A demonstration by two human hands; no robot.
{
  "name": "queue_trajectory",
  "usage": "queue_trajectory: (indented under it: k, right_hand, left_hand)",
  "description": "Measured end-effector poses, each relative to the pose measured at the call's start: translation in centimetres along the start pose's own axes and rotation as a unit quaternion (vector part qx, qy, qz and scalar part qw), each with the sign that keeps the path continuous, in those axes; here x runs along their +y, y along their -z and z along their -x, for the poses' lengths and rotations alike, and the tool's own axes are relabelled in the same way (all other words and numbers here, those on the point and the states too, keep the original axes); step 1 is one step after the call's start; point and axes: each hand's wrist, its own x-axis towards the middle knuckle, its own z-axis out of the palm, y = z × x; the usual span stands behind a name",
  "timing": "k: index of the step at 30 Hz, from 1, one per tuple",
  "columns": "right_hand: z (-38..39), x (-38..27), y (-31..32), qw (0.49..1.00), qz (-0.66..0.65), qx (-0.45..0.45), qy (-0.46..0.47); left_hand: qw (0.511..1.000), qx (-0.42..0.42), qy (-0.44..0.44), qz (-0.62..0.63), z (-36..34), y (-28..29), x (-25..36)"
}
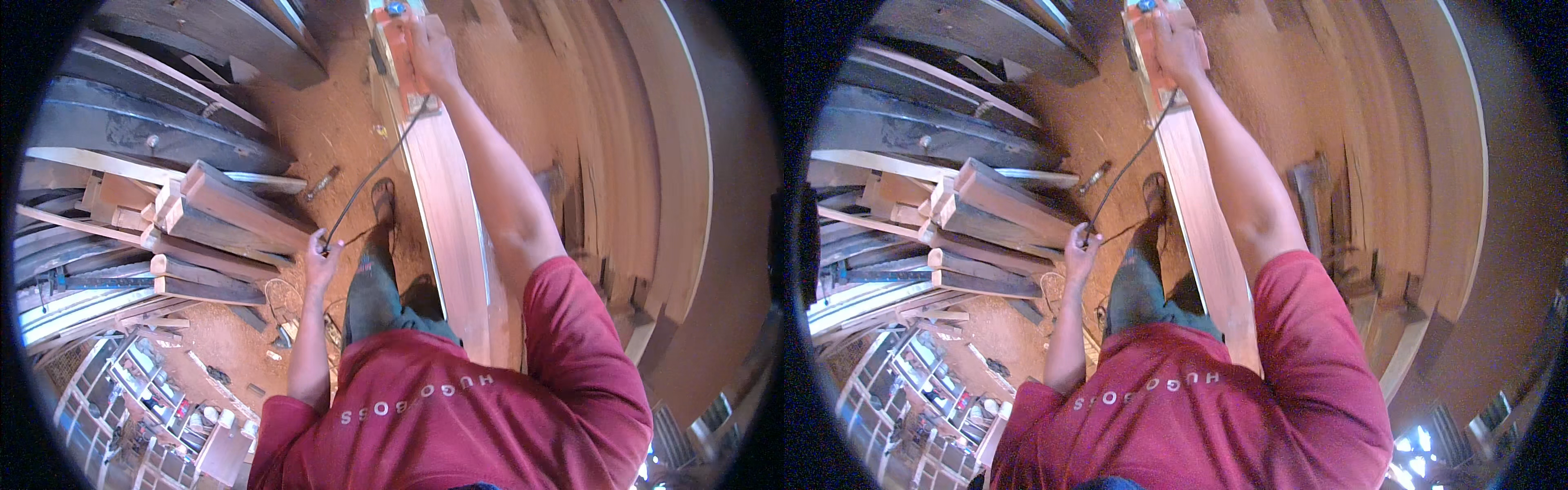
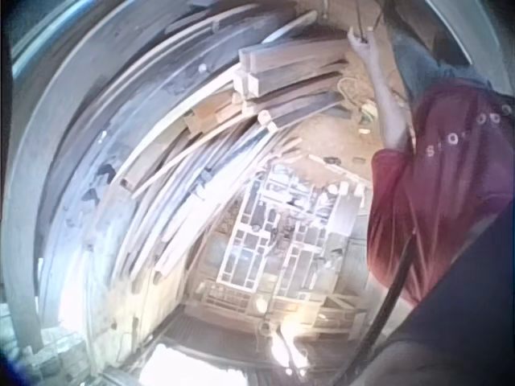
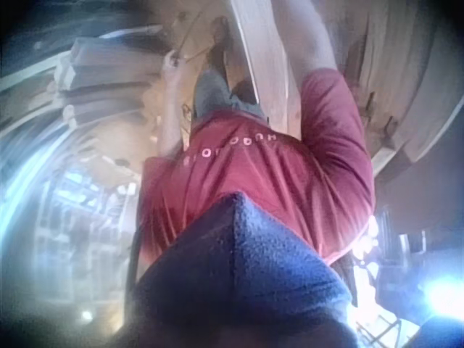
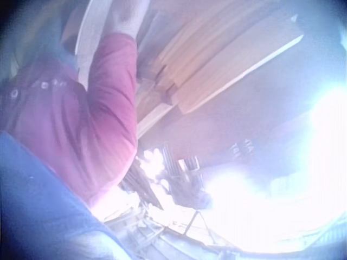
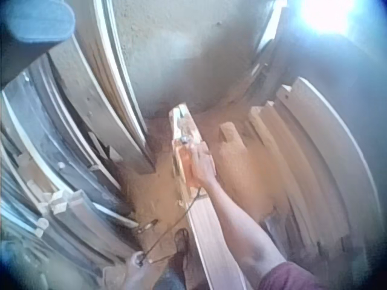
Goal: The person shapes a piece of wood by striking it with a hand tool and then using a power tool to smooth the edges.
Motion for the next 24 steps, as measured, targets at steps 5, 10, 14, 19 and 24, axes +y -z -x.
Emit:
queue_trajectory:
  k: [5,10,14,19,24]
  right_hand:
    - [24.0,5.5,10.6,0.994,-0.077,-0.069,0.021]
    - [53.1,14.7,24.5,0.972,-0.071,-0.153,-0.164]
    - [61.0,15.6,26.8,0.962,-0.102,-0.109,-0.23]
    - [51.0,13.1,24.4,0.977,-0.09,-0.099,-0.165]
    - [36.2,10.8,17.7,0.992,-0.112,-0.033,-0.057]
  left_hand:
    - [0.991,-0.028,0.022,-0.132,7.6,4.4,-9.1]
    - [0.944,-0.164,-0.023,-0.285,14.9,2.0,-9.7]
    - [0.918,-0.172,-0.037,-0.355,18.8,-0.4,-6.8]
    - [0.955,-0.12,-0.015,-0.27,18.0,1.7,-9.1]
    - [0.979,-0.082,0.024,-0.186,14.6,3.6,-11.1]
